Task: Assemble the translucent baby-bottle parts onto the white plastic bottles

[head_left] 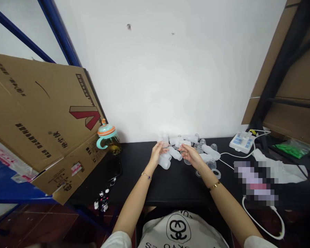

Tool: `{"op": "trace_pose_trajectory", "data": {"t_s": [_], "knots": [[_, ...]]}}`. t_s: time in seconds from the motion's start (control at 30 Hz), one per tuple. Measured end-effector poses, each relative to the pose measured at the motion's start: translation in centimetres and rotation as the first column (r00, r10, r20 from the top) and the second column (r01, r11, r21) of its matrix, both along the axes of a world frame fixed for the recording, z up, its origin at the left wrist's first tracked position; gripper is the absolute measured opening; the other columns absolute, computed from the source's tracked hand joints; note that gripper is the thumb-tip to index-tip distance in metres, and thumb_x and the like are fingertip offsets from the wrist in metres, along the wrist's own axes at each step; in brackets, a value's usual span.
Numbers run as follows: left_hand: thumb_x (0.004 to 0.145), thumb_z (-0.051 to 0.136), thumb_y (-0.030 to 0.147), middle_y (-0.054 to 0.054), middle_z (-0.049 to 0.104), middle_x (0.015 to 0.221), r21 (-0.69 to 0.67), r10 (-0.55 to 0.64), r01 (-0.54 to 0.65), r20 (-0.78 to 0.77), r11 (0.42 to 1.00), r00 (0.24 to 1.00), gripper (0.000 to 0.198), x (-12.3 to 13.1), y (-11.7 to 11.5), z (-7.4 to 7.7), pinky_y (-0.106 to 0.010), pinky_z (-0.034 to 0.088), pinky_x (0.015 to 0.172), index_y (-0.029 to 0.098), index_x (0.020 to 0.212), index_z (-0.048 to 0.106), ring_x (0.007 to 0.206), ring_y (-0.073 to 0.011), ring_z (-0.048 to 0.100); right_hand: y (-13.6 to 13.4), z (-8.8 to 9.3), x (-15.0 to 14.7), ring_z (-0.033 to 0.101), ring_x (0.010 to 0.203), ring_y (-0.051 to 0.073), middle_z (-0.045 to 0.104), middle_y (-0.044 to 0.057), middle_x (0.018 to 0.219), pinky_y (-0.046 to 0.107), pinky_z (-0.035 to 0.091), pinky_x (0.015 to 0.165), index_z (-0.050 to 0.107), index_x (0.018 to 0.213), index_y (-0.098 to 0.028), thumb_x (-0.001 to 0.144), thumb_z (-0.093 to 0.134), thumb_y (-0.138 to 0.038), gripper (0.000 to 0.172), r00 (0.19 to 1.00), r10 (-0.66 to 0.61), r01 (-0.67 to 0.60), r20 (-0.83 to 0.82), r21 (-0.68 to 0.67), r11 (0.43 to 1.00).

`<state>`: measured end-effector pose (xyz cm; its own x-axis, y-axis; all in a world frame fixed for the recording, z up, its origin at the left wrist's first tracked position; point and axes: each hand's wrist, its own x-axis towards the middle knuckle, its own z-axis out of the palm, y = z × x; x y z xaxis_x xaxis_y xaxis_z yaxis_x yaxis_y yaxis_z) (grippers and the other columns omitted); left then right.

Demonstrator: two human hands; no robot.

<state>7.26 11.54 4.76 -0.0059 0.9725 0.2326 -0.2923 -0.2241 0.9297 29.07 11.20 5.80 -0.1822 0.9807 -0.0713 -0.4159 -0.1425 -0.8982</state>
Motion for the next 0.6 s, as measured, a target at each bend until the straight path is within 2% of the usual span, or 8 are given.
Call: {"op": "trace_pose_trajectory", "data": {"t_s": [0.17, 0.27, 0.4, 0.5, 0.6], "knots": [[0.063, 0.091, 0.030, -0.015, 0.068, 0.127, 0.126, 0.047, -0.039, -0.061, 0.991, 0.997, 0.066, -0.09, 0.15, -0.17, -0.041, 0.054, 0.099, 0.019, 0.122, 0.065, 0.118, -0.0280, 0.065, -0.33, 0.28, -0.21, 0.065, 0.063, 0.011, 0.076, 0.008, 0.102, 0.018, 0.048, 0.045, 0.067, 0.091, -0.020, 0.077, 0.083, -0.036, 0.027, 0.997, -0.063, 0.060, 0.054, 0.050, 0.997], [0.059, 0.091, 0.023, -0.014, 0.067, 0.130, 0.143, 0.073, -0.060, -0.088, 0.988, 0.993, 0.063, -0.12, 0.10, -0.12, -0.043, 0.052, 0.102, 0.018, 0.118, 0.068, 0.123, -0.0297, 0.062, -0.46, 0.34, -0.38, 0.065, 0.065, 0.012, 0.075, 0.004, 0.093, 0.018, 0.047, 0.046, 0.069, 0.089, -0.020, 0.068, 0.088, -0.035, 0.032, 0.988, -0.120, 0.111, 0.097, 0.094, 0.989], [0.059, 0.091, 0.022, -0.013, 0.071, 0.123, 0.127, 0.091, -0.075, -0.123, 0.989, 0.988, 0.059, -0.06, -0.13, 0.12, -0.043, 0.051, 0.104, 0.018, 0.115, 0.073, 0.123, -0.0304, 0.062, -0.53, 0.37, -0.46, 0.064, 0.066, 0.014, 0.074, 0.005, 0.090, 0.020, 0.047, 0.047, 0.069, 0.088, -0.019, 0.065, 0.088, -0.035, 0.034, 0.981, -0.141, 0.123, 0.135, 0.135, 0.983], [0.064, 0.090, 0.032, -0.014, 0.074, 0.116, 0.104, 0.082, -0.068, -0.129, 0.992, 0.988, 0.053, 0.01, -0.28, 0.25, -0.043, 0.052, 0.100, 0.016, 0.112, 0.074, 0.116, -0.0306, 0.066, -0.62, 0.49, -0.36, 0.065, 0.064, 0.014, 0.076, 0.008, 0.097, 0.022, 0.049, 0.048, 0.067, 0.092, -0.020, 0.074, 0.082, -0.040, 0.031, 0.982, -0.113, 0.094, 0.151, 0.127, 0.988], [0.072, 0.084, 0.046, -0.016, 0.076, 0.108, 0.047, 0.070, -0.065, -0.125, 0.997, 0.990, 0.050, 0.03, -0.35, 0.30, -0.043, 0.054, 0.094, 0.013, 0.109, 0.075, 0.108, -0.0316, 0.070, -0.70, 0.58, -0.28, 0.064, 0.059, 0.014, 0.077, 0.010, 0.093, 0.023, 0.050, 0.047, 0.067, 0.094, -0.019, 0.085, 0.072, -0.045, 0.028, 0.989, -0.065, 0.053, 0.132, 0.094, 0.994]]}}
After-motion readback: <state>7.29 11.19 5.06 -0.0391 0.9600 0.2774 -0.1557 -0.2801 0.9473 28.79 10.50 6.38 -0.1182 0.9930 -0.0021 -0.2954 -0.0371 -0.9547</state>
